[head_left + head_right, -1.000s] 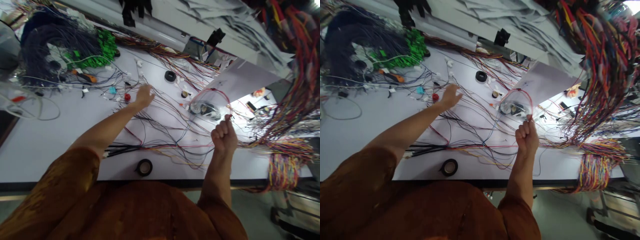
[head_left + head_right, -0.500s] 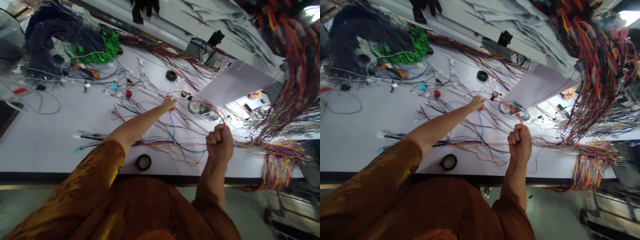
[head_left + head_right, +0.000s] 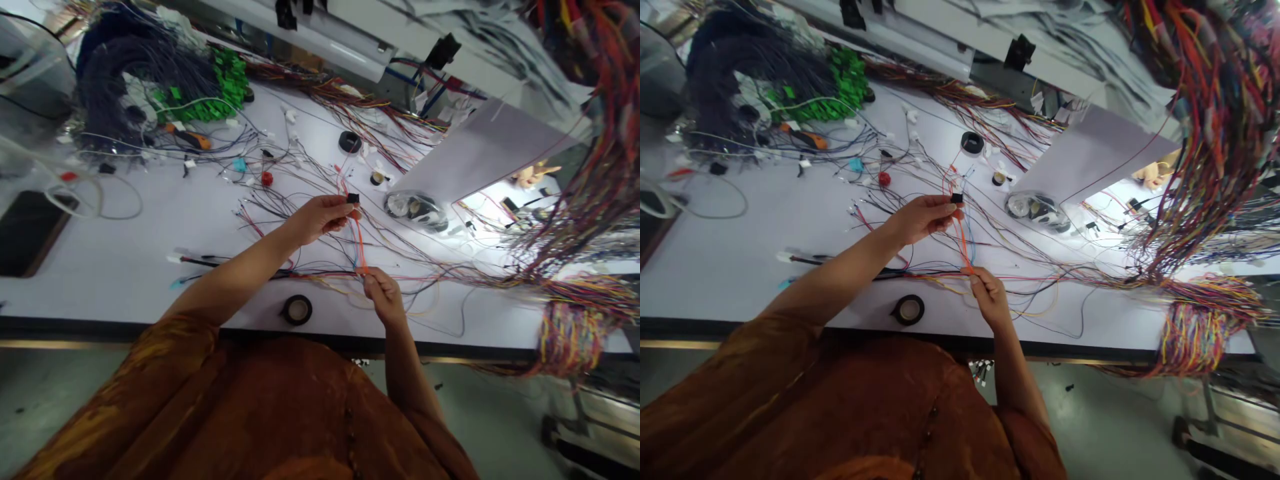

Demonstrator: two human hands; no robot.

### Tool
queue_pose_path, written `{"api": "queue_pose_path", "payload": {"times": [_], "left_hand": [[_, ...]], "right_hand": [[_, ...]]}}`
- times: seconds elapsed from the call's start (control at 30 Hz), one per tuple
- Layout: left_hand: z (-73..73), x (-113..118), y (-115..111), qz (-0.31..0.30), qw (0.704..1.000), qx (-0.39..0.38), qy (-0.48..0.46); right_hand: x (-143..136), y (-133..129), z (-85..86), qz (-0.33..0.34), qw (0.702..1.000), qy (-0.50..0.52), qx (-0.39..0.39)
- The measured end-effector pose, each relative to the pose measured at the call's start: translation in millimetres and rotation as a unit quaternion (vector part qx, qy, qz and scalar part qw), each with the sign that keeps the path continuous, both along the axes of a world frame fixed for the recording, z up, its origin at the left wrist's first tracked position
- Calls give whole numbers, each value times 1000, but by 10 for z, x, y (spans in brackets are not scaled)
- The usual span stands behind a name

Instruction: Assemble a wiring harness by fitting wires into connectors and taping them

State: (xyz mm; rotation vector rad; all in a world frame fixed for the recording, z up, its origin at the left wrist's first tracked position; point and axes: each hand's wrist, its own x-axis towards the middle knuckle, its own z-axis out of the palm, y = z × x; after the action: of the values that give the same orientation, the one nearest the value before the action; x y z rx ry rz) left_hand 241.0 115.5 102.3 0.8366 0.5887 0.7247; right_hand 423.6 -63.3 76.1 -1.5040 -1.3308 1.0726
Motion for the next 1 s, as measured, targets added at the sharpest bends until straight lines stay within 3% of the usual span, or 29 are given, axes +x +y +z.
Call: {"api": "queue_pose_path", "payload": {"times": [0.23, 0.33, 0.43, 0.63, 0.8, 0.87, 0.93, 1.0], "left_hand": [[-51, -131, -93, 62, 995, 38, 71], [-72, -215, -153, 59, 993, 55, 81], [-79, -295, -232, 42, 995, 60, 71], [-92, -334, -416, -28, 995, 85, 45], [-156, -413, -505, -20, 991, 110, 68], [-180, -446, -525, -9, 991, 113, 77], [-202, -460, -534, -3, 990, 117, 78], [-225, -464, -537, 3, 989, 121, 83]], "right_hand": [[-238, -68, -59, 39, 989, -134, 39], [-260, -64, -110, 84, 985, -153, 17], [-265, 20, -42, 107, 981, -156, 31], [-425, 575, 254, -46, 991, -58, 111], [-493, 973, 163, -130, 974, 118, 140], [-493, 998, 90, -104, 981, 134, 97], [-501, 982, 35, -22, 994, 105, 39], [-503, 975, 9, -3, 994, 100, 39]]}}
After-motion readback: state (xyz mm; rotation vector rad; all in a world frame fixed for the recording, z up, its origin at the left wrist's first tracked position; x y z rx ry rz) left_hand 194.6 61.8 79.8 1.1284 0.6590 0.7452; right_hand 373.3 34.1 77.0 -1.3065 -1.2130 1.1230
